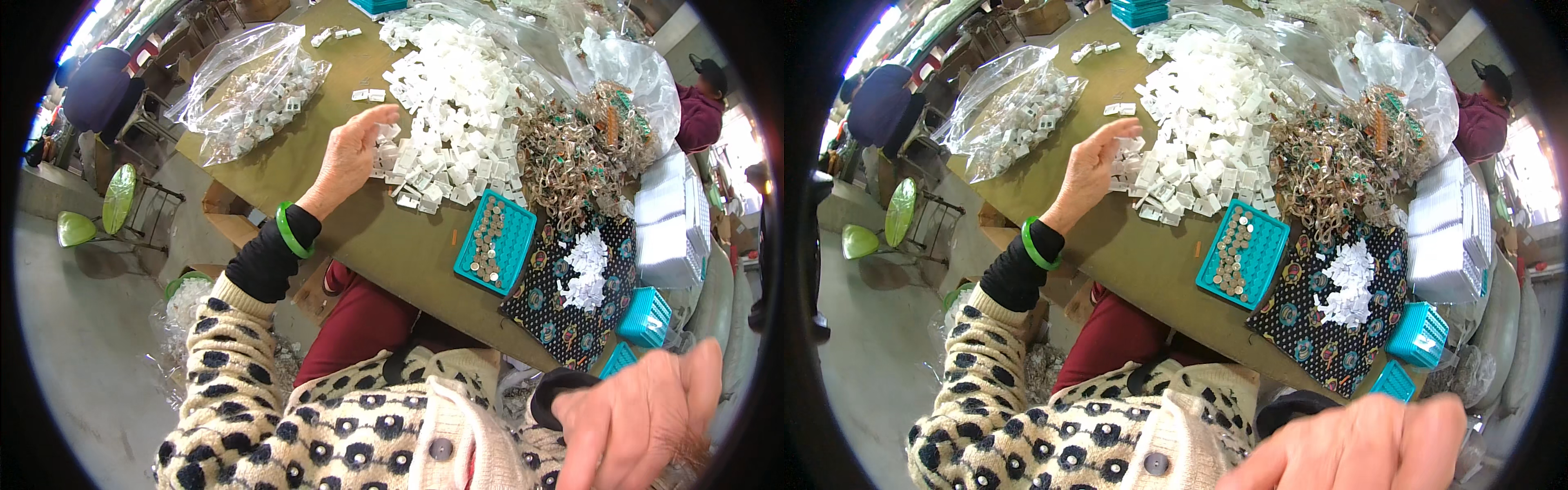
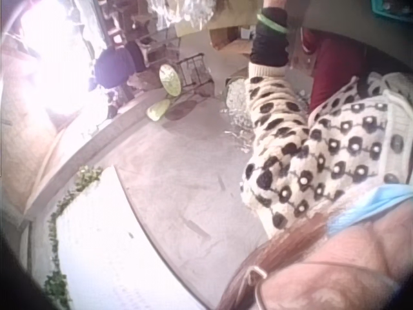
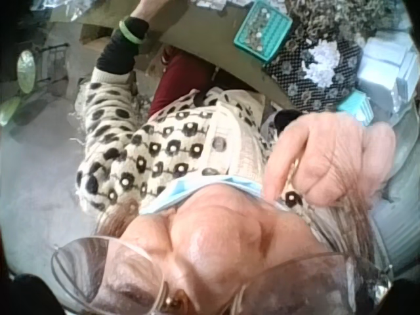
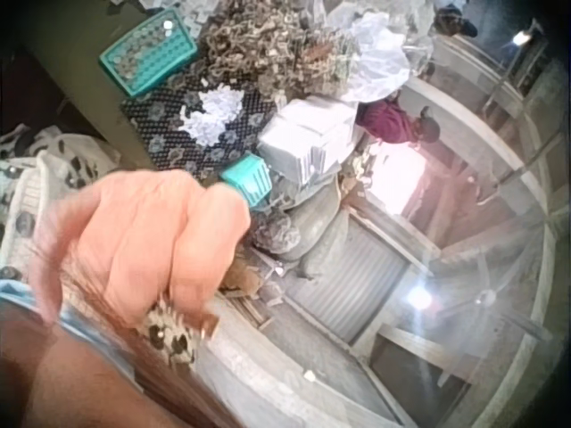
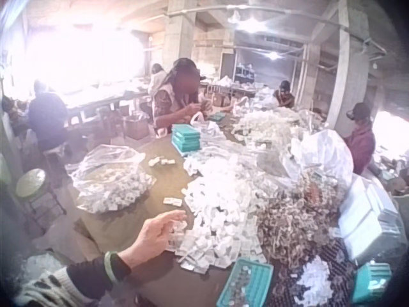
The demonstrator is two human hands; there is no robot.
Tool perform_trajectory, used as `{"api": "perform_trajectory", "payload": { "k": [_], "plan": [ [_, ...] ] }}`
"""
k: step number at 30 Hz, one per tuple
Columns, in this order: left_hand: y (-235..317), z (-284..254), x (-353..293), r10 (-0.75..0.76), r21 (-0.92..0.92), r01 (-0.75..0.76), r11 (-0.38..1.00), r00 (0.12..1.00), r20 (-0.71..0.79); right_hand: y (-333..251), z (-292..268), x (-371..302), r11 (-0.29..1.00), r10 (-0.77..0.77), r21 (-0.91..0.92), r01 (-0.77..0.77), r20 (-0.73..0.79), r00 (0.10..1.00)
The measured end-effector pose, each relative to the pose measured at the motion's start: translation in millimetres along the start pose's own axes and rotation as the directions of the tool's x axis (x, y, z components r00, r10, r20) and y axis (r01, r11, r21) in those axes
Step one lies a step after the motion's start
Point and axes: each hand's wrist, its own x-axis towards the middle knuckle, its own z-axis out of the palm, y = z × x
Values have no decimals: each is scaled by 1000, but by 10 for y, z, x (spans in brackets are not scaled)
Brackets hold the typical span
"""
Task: The person assembles small electronic components by hand, inserting metal pieces into white plastic housings and securing them. The person repeatedly picks up components from a tray and the table, aligns them, and presses them together.
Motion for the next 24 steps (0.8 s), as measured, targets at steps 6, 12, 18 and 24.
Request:
{"api": "perform_trajectory", "payload": {
  "k": [6,12,18,24],
  "plan": [
    [325,-141,-10,-141,-299,84,951,974,-177,402,-426,-248,621,-341,-752,-220,-512,788],
    [754,43,-399,-250,-677,253,691,963,105,681,-987,-279,404,-396,-838,-366,-521,756],
    [898,247,-695,-137,-572,228,788,971,198,773,-1069,-389,715,-246,-565,-411,-754,609],
    [901,343,-782,-82,-579,189,793,975,207,724,-1062,-557,592,-428,-707,-387,-682,593]
  ]
}}
